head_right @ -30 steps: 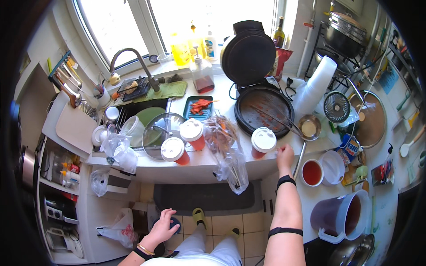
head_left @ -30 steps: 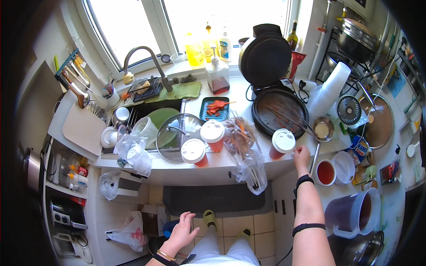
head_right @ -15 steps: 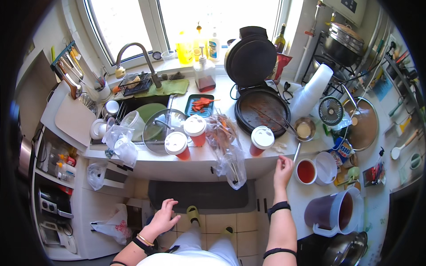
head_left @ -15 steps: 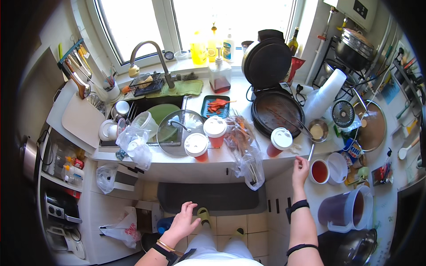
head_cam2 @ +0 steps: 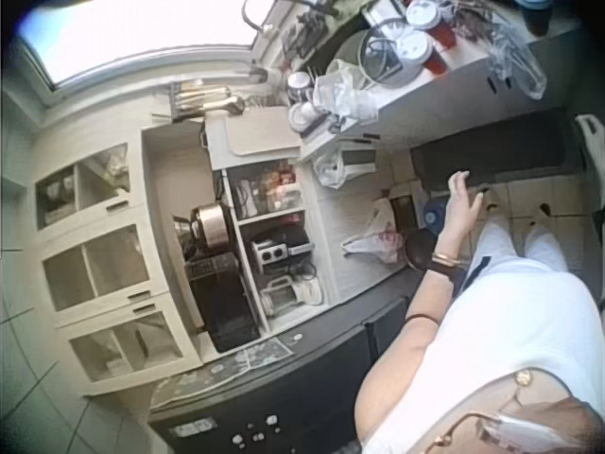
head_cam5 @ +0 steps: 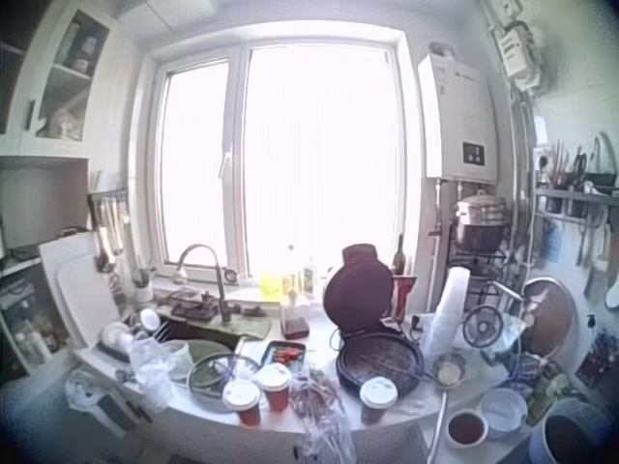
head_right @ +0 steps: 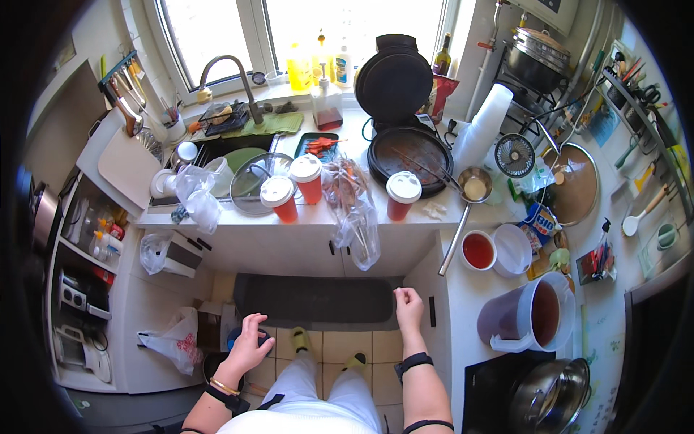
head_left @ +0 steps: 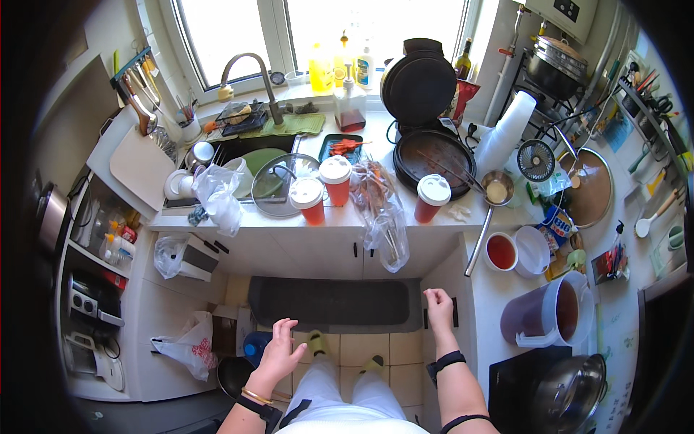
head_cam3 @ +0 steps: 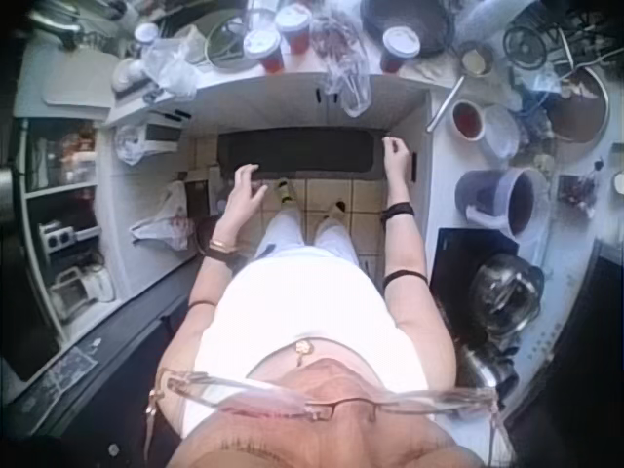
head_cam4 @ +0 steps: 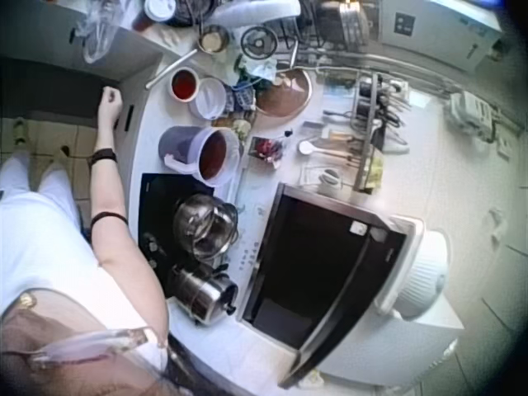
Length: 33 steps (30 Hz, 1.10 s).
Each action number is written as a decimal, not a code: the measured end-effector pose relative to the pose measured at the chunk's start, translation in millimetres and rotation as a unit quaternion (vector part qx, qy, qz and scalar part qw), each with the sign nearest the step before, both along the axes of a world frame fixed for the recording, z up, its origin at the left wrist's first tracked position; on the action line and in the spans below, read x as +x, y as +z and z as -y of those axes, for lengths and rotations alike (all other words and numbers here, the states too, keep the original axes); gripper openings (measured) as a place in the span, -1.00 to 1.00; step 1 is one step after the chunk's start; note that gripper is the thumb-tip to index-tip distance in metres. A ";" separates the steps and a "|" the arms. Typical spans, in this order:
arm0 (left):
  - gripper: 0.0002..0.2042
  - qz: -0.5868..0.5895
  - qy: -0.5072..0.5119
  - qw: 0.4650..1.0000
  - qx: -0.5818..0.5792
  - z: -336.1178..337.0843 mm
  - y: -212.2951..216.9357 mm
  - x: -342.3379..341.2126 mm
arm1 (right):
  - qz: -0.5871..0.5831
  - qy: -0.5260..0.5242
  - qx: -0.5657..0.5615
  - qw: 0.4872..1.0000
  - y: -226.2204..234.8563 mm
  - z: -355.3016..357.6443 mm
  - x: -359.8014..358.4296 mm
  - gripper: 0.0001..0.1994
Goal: The recorder strains solids from a large pot of liquid into a container and then stores several cups in the refrigerator.
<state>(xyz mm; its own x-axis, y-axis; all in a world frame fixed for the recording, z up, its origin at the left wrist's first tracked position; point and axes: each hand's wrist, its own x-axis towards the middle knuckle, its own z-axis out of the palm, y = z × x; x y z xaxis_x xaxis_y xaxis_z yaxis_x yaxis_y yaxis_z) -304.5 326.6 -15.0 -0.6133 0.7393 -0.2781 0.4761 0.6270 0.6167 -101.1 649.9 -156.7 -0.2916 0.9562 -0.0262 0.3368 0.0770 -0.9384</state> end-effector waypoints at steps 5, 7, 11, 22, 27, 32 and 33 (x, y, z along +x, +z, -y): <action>-0.49 -0.007 0.049 0.997 0.055 43.7 4.2 5.0 | -0.048 0.039 -0.043 0.997 -3.2 38.2 22.5 -0.89; -0.50 0.017 0.078 0.991 0.104 61.0 5.2 3.1 | -0.049 0.045 -0.026 0.997 8.4 53.3 28.4 -0.86; -0.54 0.024 0.128 0.974 0.186 104.2 1.4 -1.7 | -0.064 0.073 -0.005 0.995 30.1 91.6 34.9 -0.82; -0.74 0.019 0.318 0.912 0.257 342.0 -37.9 28.3 | -0.065 0.155 -0.035 0.985 45.4 275.7 27.9 -0.86; -0.75 0.091 0.433 0.844 0.305 452.8 -54.3 63.1 | -0.079 0.225 -0.038 0.970 61.9 349.5 12.8 -0.86; -0.76 0.080 0.543 0.766 0.335 521.8 -49.4 112.9 | -0.071 0.293 -0.034 0.953 69.4 376.3 11.7 -0.86; -0.73 0.100 0.573 0.736 0.347 530.1 -45.1 124.6 | -0.067 0.297 -0.035 0.952 70.0 377.5 14.5 -0.86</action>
